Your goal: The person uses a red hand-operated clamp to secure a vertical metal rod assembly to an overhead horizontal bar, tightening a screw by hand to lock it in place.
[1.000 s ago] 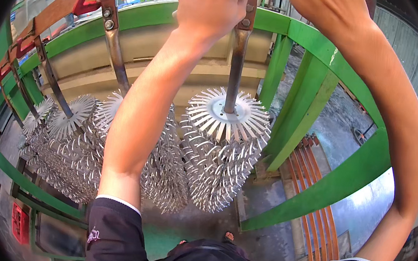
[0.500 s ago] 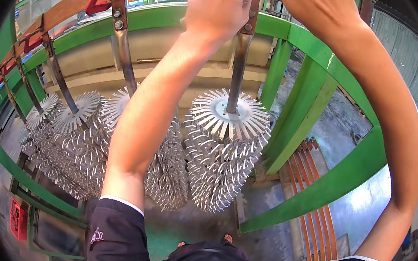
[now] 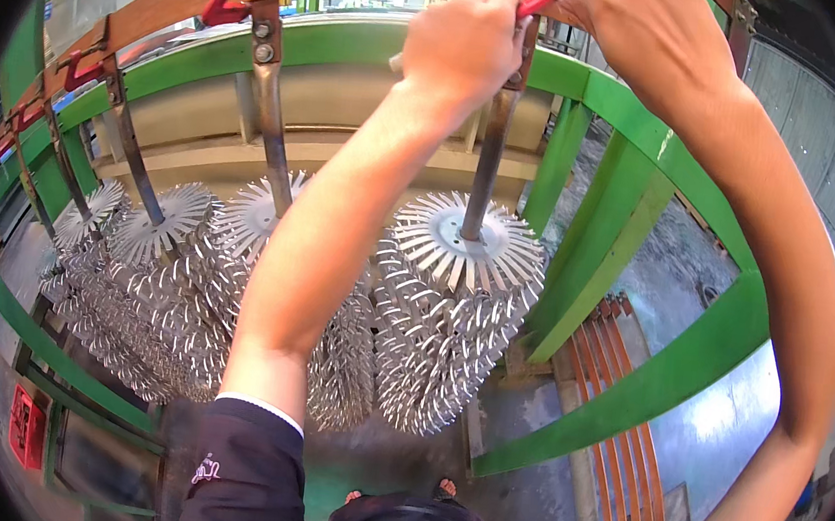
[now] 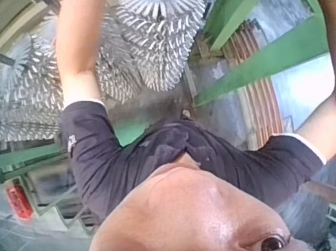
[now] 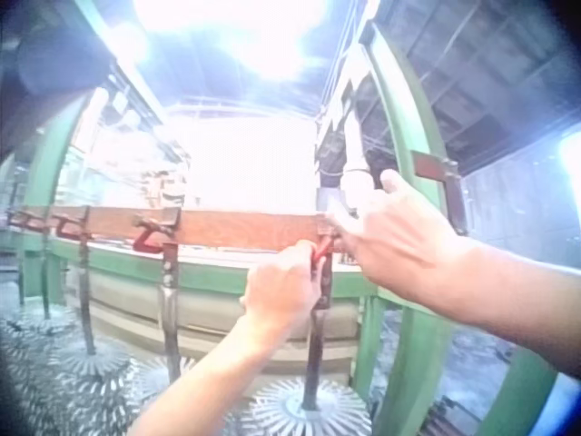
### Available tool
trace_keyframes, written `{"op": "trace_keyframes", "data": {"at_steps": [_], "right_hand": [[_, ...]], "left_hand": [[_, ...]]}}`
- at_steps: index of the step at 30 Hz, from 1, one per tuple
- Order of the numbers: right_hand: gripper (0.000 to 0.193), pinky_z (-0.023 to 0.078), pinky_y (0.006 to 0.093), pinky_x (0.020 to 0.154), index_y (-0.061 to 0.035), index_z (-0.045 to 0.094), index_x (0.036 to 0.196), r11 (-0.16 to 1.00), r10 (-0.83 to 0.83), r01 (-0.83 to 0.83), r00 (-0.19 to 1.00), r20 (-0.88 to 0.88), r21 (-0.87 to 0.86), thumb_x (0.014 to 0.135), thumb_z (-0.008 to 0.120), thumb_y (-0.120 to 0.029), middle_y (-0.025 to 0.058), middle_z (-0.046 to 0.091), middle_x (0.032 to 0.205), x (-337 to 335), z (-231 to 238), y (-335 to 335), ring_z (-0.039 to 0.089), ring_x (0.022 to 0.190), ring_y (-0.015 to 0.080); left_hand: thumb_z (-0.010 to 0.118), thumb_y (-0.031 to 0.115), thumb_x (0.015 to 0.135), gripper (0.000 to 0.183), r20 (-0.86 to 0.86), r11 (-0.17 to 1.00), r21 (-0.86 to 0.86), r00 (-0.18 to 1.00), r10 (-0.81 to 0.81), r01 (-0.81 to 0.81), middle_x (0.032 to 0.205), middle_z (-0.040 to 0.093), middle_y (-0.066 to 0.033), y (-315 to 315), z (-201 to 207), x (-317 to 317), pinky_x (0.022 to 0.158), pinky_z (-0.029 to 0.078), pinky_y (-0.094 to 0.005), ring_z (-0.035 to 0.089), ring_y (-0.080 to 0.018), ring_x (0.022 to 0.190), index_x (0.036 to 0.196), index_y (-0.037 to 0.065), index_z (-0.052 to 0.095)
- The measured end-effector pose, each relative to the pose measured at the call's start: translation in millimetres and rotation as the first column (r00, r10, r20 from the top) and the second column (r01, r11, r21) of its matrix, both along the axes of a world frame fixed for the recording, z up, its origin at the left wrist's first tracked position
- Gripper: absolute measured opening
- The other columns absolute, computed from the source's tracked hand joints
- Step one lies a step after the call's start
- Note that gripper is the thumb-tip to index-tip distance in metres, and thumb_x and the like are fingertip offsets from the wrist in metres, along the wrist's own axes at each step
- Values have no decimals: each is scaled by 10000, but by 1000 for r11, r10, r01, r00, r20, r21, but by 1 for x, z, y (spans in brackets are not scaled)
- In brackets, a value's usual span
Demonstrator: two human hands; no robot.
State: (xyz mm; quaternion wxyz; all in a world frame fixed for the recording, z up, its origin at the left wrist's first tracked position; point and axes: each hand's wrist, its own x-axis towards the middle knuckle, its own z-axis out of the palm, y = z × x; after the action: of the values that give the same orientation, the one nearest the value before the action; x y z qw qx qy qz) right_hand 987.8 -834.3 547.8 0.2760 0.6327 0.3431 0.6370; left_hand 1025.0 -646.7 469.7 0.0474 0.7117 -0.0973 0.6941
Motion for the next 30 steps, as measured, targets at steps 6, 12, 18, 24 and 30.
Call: {"op": "trace_keyframes", "data": {"at_steps": [6, 12, 18, 24, 30], "right_hand": [[225, 412, 363, 868, -40, 678, 994, 979, -146, 181, 942, 304, -91, 897, 558, -203, 141, 655, 947, -11, 6, 4, 573, 1035, 245], [400, 514, 529, 741, -20, 623, 1021, 936, 214, -74, 895, -391, 344, 1071, 444, -374, 192, 691, 733, 8, -7, 18, 678, 816, 411], [397, 509, 527, 751, -28, 620, 1010, 997, 37, -37, 999, 7, -63, 1075, 440, -376, 208, 698, 791, 7, 6, 5, 673, 746, 419], [187, 475, 411, 820, -39, 644, 944, 990, -106, 111, 993, 58, -88, 968, 516, -174, 199, 689, 853, 6, 10, 5, 695, 760, 318], [518, 468, 468, 954, -26, 562, 1239, 927, 23, 201, 812, -583, 317, 991, 596, -480, 213, 710, 904, 15, 1, 22, 688, 975, 357]], "left_hand": [[679, 310, 931, 230, -108, 999, -32, 993, 36, -39, 875, 735, -100, -1, 0, 2, 678, 563, -453, 711, -333, 794, 1029, 102, 678], [673, 308, 936, 235, -120, 996, -85, 992, -33, 23, 912, 738, -101, 0, -1, 0, 694, 563, -458, 713, -328, 818, 1055, 105, 681], [678, 312, 934, 235, -149, 993, -117, 988, -50, 33, 904, 738, -114, -2, -2, -1, 703, 563, -461, 713, -335, 823, 1049, 107, 691], [688, 312, 929, 258, -161, 993, -110, 985, -64, 47, 896, 740, -125, -1, 1, -7, 715, 564, -467, 714, -341, 833, 1087, 108, 695], [728, 319, 898, 309, -219, 995, -78, 973, -73, 57, 863, 738, -140, 11, -4, -25, 715, 563, -465, 715, -343, 825, 1136, 123, 705]]}}
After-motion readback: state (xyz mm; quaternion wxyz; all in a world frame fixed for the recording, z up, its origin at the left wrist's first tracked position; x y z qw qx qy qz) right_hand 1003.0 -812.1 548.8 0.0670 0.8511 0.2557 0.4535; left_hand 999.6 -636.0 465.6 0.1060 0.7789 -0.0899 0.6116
